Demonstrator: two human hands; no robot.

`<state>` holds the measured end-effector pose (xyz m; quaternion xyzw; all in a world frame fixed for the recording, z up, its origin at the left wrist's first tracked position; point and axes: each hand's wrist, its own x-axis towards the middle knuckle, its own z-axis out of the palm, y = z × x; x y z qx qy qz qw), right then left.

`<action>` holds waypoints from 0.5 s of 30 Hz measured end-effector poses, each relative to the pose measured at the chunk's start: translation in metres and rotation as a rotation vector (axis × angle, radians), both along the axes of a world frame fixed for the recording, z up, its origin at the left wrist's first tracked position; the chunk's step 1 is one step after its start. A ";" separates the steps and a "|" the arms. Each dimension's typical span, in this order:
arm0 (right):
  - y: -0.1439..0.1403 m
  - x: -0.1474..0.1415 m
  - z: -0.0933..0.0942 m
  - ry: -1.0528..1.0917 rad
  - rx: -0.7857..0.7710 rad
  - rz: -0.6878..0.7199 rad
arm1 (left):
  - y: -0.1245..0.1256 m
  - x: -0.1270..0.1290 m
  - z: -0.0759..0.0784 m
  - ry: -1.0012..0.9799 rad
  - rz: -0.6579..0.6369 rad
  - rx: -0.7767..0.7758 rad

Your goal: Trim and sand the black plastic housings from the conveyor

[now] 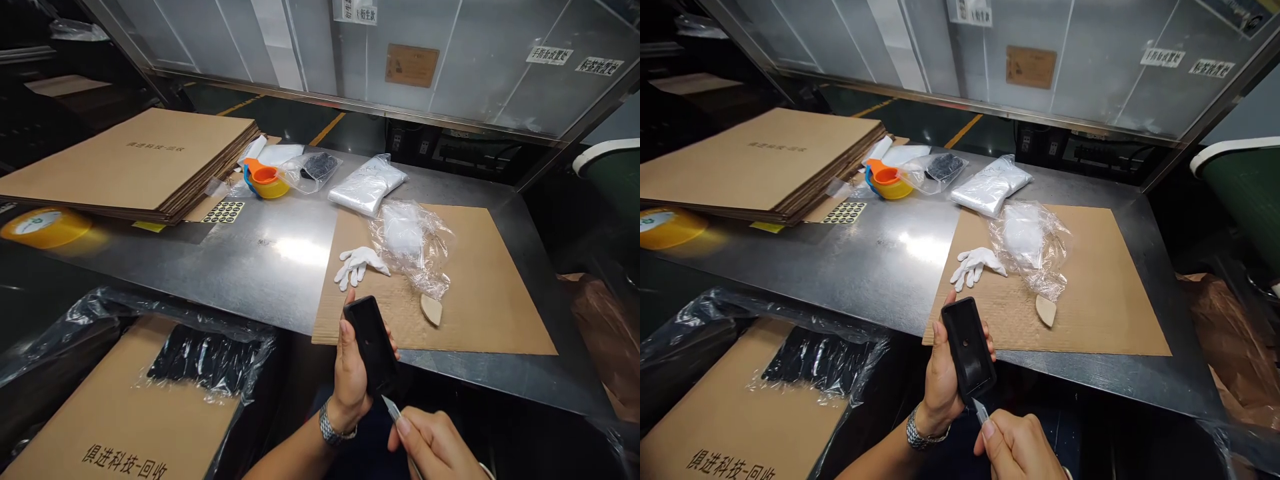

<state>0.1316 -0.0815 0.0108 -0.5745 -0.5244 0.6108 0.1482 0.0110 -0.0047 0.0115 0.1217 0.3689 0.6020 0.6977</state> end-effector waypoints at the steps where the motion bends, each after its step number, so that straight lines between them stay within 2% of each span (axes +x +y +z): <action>1: 0.002 0.000 0.002 -0.010 -0.005 0.019 | 0.000 0.000 0.000 0.011 0.004 0.005; 9: 0.008 -0.002 0.007 -0.083 0.003 0.123 | -0.004 -0.003 0.000 0.089 0.028 0.057; 14: 0.009 -0.003 0.004 -0.063 -0.003 0.128 | -0.005 -0.005 0.000 0.142 0.029 0.099; 15: 0.009 -0.004 0.003 -0.049 -0.003 0.129 | -0.006 -0.006 -0.001 0.136 0.035 0.065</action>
